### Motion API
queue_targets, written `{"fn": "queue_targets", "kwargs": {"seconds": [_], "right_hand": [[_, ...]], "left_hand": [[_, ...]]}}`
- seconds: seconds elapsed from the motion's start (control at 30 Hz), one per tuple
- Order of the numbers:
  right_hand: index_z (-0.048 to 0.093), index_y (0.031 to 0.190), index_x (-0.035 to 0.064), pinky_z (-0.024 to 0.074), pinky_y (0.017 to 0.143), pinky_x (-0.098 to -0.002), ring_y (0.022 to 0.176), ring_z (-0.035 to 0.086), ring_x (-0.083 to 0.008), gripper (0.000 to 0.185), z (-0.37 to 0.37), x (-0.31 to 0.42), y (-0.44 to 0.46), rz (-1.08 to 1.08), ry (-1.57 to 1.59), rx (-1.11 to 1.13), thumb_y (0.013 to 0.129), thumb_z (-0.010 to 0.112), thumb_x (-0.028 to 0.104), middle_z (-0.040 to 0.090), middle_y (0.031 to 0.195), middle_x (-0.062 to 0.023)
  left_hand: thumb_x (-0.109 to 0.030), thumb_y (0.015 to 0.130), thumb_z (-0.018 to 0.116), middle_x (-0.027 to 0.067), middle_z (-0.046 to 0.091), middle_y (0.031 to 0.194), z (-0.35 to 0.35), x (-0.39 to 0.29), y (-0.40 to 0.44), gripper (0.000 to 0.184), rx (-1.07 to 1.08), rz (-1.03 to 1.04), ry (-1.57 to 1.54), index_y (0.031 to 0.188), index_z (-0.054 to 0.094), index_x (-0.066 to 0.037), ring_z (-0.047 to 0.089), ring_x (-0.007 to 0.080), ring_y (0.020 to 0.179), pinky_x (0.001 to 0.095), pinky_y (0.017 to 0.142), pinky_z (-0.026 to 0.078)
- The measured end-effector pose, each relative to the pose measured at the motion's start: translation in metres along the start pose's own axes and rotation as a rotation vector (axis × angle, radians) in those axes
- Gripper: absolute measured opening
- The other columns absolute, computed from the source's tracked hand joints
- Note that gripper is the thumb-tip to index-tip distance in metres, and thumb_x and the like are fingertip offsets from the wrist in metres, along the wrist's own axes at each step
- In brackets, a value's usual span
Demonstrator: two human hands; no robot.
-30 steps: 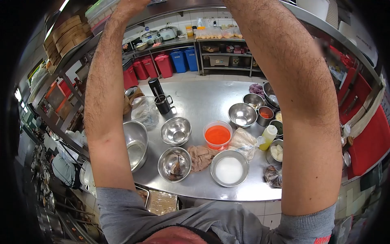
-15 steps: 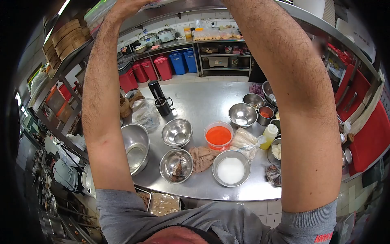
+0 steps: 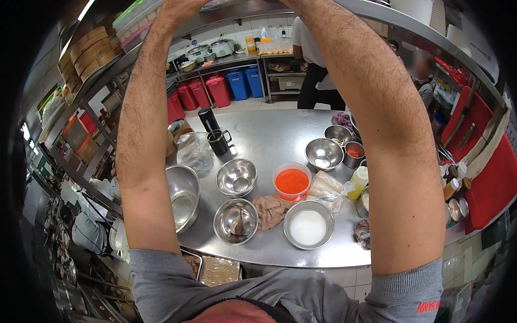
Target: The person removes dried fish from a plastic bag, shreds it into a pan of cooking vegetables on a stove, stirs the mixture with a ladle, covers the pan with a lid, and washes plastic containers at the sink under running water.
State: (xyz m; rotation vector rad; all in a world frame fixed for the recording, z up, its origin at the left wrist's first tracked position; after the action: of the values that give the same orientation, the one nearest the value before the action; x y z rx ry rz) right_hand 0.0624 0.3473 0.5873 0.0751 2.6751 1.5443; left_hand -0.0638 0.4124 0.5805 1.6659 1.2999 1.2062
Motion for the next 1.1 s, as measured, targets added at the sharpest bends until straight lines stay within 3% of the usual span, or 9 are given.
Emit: {"fn": "queue_targets", "kwargs": {"seconds": [0.13, 0.23, 0.3, 0.4, 0.57, 0.7, 0.9, 1.0, 1.1], "right_hand": [[0.059, 0.077, -0.0033, 0.0466, 0.061, -0.0431, 0.069, 0.060, -0.0367, 0.025, -0.009, -0.004, -0.006, -0.189, 0.124, -0.277, 0.080, 0.051, 0.021, 0.059, 0.070, -0.0233], [0.058, 0.076, -0.0031, 0.0461, 0.058, -0.0403, 0.063, 0.059, -0.0310, 0.026, -0.020, -0.011, -0.011, -0.142, 0.265, -0.363, 0.079, 0.052, 0.022, 0.058, 0.065, -0.0198], [0.057, 0.075, -0.0030, 0.0458, 0.057, -0.0384, 0.061, 0.059, -0.0272, 0.026, -0.021, -0.017, -0.017, -0.059, 0.379, -0.348, 0.079, 0.052, 0.022, 0.058, 0.063, -0.0176], [0.057, 0.075, -0.0030, 0.0458, 0.057, -0.0351, 0.060, 0.058, -0.0216, 0.025, -0.021, -0.028, -0.022, 0.085, 0.579, -0.315, 0.078, 0.053, 0.021, 0.058, 0.063, -0.0140], [0.060, 0.082, -0.0033, 0.0472, 0.061, -0.0368, 0.064, 0.060, -0.0285, 0.024, -0.034, -0.003, -0.028, -0.102, 0.256, -0.315, 0.078, 0.056, 0.020, 0.061, 0.067, -0.0166], [0.061, 0.085, -0.0030, 0.0473, 0.065, -0.0391, 0.074, 0.061, -0.0335, 0.024, -0.036, -0.001, -0.022, -0.041, 0.185, -0.264, 0.078, 0.057, 0.020, 0.061, 0.075, -0.0221], [0.063, 0.079, -0.0015, 0.0466, 0.065, -0.0416, 0.077, 0.060, -0.0357, 0.024, -0.036, -0.003, -0.030, -0.006, 0.180, -0.459, 0.080, 0.058, 0.022, 0.060, 0.075, -0.0234], [0.063, 0.077, -0.0016, 0.0461, 0.065, -0.0415, 0.075, 0.061, -0.0337, 0.025, -0.039, -0.001, -0.037, 0.103, 0.327, -0.415, 0.080, 0.058, 0.022, 0.060, 0.074, -0.0223], [0.062, 0.078, -0.0025, 0.0457, 0.064, -0.0400, 0.073, 0.060, -0.0310, 0.024, -0.031, 0.004, -0.031, -0.027, 0.291, -0.114, 0.080, 0.059, 0.021, 0.060, 0.073, -0.0206]], "left_hand": [[-0.016, 0.070, 0.067, 0.0171, 0.048, 0.116, 0.011, -0.001, 0.005, 0.020, -0.001, -0.142, -0.116, 0.086, 0.066, -0.004, 0.048, 0.0266, 0.109, 0.0367, 0.092, 0.040], [-0.012, 0.067, 0.067, 0.0167, 0.048, 0.115, 0.034, 0.011, 0.006, 0.019, 0.207, -0.421, -0.614, 0.084, 0.065, -0.003, 0.049, 0.0257, 0.106, 0.0366, 0.088, 0.042], [-0.010, 0.063, 0.067, 0.0165, 0.050, 0.111, 0.025, 0.008, 0.007, 0.021, -0.034, -0.249, -0.395, 0.082, 0.064, -0.002, 0.050, 0.0259, 0.103, 0.0359, 0.085, 0.044], [-0.011, 0.059, 0.066, 0.0168, 0.050, 0.109, 0.022, 0.006, 0.008, 0.025, -0.079, -0.169, -0.148, 0.082, 0.064, -0.002, 0.050, 0.0270, 0.102, 0.0354, 0.084, 0.044], [-0.014, 0.059, 0.066, 0.0170, 0.051, 0.109, 0.021, -0.003, 0.010, 0.026, -0.073, -0.098, -0.150, 0.083, 0.065, -0.003, 0.049, 0.0294, 0.103, 0.0360, 0.089, 0.041], [-0.017, 0.062, 0.069, 0.0171, 0.051, 0.111, 0.020, -0.010, 0.011, 0.025, -0.089, -0.044, -0.108, 0.083, 0.067, -0.004, 0.049, 0.0300, 0.106, 0.0380, 0.093, 0.037], [-0.017, 0.065, 0.070, 0.0177, 0.051, 0.114, 0.028, -0.004, 0.011, 0.021, -0.094, -0.145, -0.219, 0.083, 0.069, -0.006, 0.048, 0.0293, 0.108, 0.0388, 0.094, 0.037], [-0.019, 0.065, 0.070, 0.0180, 0.051, 0.114, 0.023, -0.001, 0.016, 0.020, -0.091, -0.046, -0.113, 0.082, 0.070, -0.008, 0.048, 0.0294, 0.109, 0.0390, 0.093, 0.038], [-0.020, 0.065, 0.070, 0.0187, 0.053, 0.113, 0.026, -0.009, 0.011, 0.018, -0.040, -0.078, -0.142, 0.081, 0.070, -0.010, 0.048, 0.0301, 0.108, 0.0395, 0.092, 0.039]]}}
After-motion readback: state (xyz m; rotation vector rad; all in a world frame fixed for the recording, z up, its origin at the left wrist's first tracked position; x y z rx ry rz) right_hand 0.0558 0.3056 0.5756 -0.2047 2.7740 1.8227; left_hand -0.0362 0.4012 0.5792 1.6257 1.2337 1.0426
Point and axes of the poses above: each hand's wrist, its own y-axis towards the middle knuckle, its own z-axis out of the palm, x = y × z, the point moved 6 cm from there along y, towards the middle knuckle
